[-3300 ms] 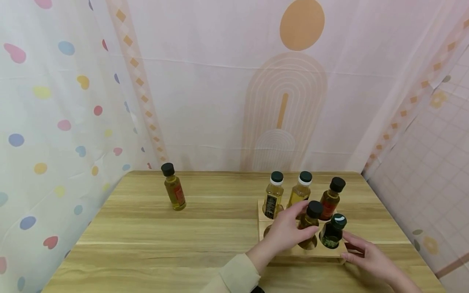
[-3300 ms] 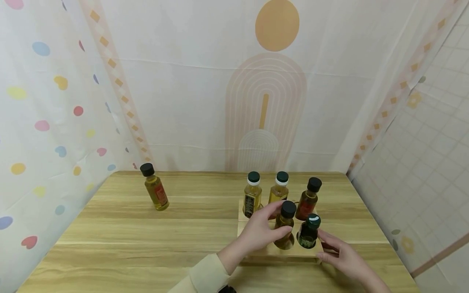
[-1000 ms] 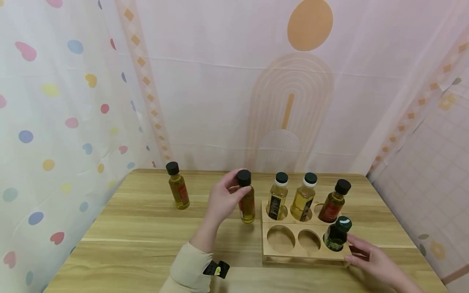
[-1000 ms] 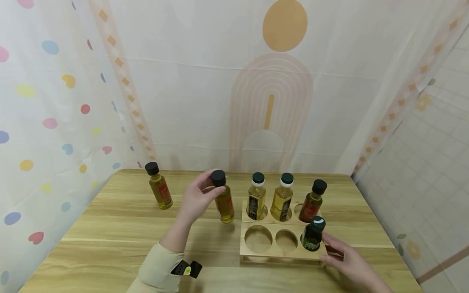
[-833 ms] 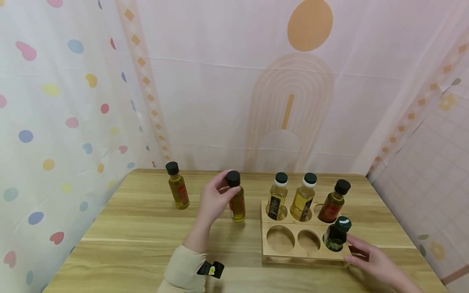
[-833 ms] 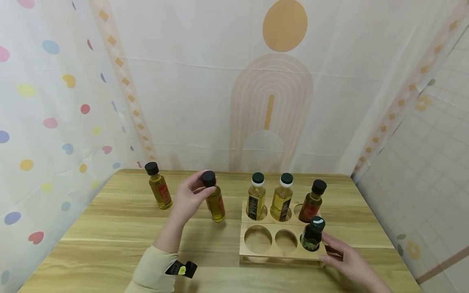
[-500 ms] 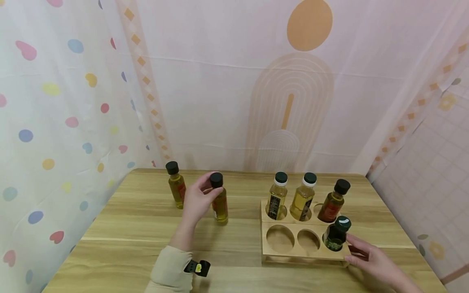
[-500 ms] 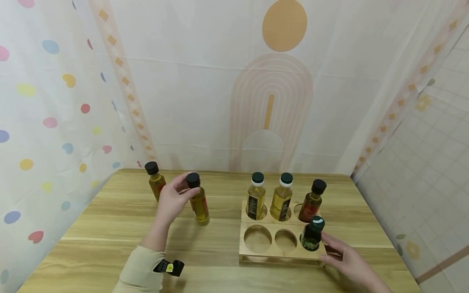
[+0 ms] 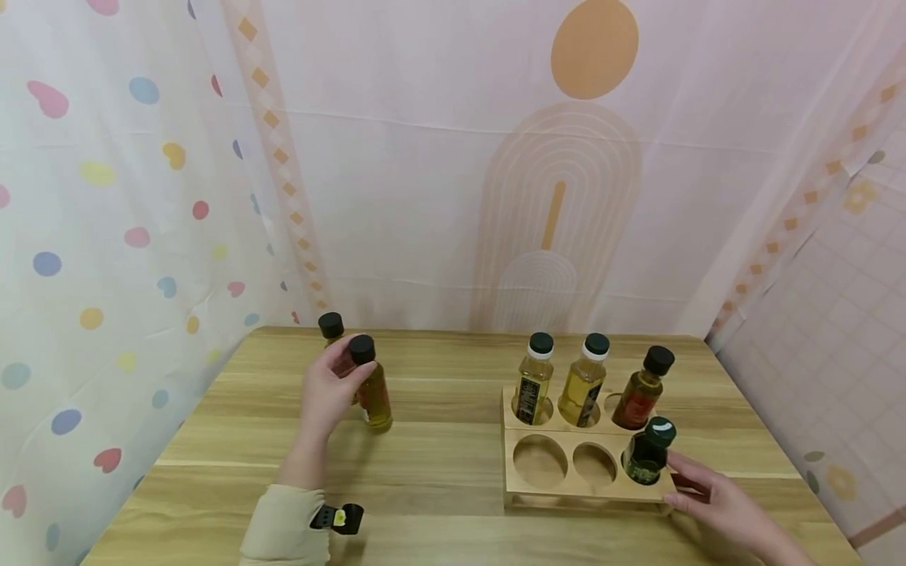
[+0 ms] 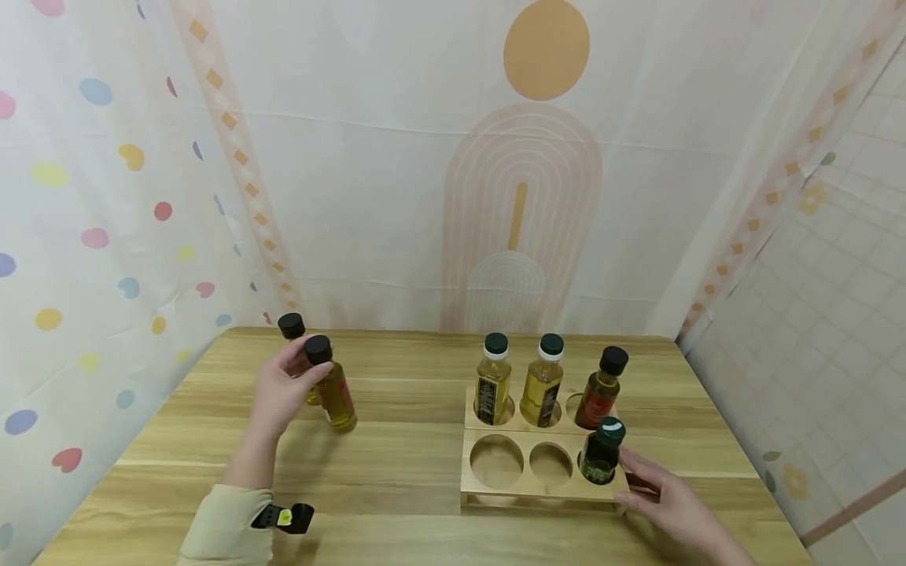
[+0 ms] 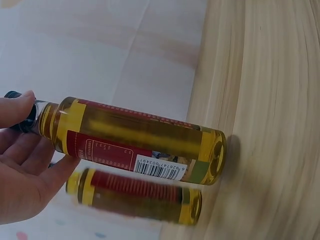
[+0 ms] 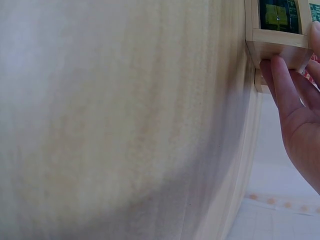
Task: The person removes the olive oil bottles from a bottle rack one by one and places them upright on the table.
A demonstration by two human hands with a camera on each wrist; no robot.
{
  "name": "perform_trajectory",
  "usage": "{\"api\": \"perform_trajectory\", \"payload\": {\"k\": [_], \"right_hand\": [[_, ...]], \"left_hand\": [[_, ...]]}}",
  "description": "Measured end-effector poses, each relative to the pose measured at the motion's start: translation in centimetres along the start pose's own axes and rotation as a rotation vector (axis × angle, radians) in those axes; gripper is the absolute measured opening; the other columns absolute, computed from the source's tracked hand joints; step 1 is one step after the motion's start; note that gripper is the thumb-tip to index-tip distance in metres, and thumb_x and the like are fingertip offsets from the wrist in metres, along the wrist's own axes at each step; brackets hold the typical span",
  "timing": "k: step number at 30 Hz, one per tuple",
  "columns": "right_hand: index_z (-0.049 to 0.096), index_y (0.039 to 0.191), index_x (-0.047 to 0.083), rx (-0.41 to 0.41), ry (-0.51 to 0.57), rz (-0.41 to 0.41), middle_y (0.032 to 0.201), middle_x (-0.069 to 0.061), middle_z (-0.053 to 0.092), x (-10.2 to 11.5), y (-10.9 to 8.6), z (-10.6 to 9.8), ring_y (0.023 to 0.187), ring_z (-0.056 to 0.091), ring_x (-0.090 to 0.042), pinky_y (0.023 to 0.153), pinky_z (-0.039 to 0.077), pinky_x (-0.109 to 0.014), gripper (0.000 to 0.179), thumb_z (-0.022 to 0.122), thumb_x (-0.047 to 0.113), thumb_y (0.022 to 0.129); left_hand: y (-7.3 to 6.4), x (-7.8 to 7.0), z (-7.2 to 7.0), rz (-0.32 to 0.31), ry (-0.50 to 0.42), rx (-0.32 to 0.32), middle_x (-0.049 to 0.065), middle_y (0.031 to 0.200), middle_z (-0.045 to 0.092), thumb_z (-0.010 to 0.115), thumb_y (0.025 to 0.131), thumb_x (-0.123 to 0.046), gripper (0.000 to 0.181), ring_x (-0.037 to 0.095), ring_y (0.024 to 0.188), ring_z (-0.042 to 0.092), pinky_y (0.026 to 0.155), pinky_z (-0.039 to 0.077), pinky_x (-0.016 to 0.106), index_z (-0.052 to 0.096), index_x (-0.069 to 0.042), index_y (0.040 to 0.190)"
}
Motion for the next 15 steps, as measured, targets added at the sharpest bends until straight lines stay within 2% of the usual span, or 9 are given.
{"api": "perform_trajectory", "payload": {"k": [2, 9, 15], "right_hand": [[0.038, 0.134, -0.025, 0.001, 0.002, 0.003, 0.135, -0.05, 0.033, 0.0, 0.0, 0.0, 0.102, 0.048, 0.014, 0.079, 0.053, -0.018, 0.06, 0.069, 0.006, 0.093], [0.038, 0.135, -0.025, 0.008, 0.014, 0.008, 0.135, -0.05, 0.032, 0.0, 0.0, 0.0, 0.102, 0.048, 0.015, 0.079, 0.053, -0.018, 0.06, 0.068, 0.006, 0.093], [0.037, 0.135, -0.025, 0.015, 0.013, -0.001, 0.134, -0.051, 0.032, -0.1, 0.1, 0.0, 0.102, 0.047, 0.015, 0.078, 0.053, -0.017, 0.06, 0.068, 0.005, 0.093]], "left_hand": [[0.0, 0.3, -0.7, -0.013, 0.02, -0.018, 0.023, 0.117, 0.065, 0.072, 0.089, 0.0, 0.044, -0.003, 0.091, 0.059, 0.082, 0.048, 0.011, 0.06, 0.0, 0.131], [-0.3, 1.0, -2.9, -0.036, -0.001, -0.075, 0.022, 0.12, 0.063, 0.071, 0.089, 0.003, 0.043, -0.002, 0.092, 0.059, 0.082, 0.048, 0.01, 0.06, 0.002, 0.13], [-0.4, 1.8, -4.3, -0.068, 0.038, -0.112, 0.012, 0.118, 0.064, 0.071, 0.089, 0.001, 0.042, -0.003, 0.094, 0.058, 0.082, 0.048, 0.011, 0.06, 0.001, 0.13]]}}
Point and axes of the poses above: each hand's wrist, its own y-axis towards the middle knuckle, its own z-axis out of the palm, x = y × z, the point moved 3 cm from there along y, towards the middle knuckle
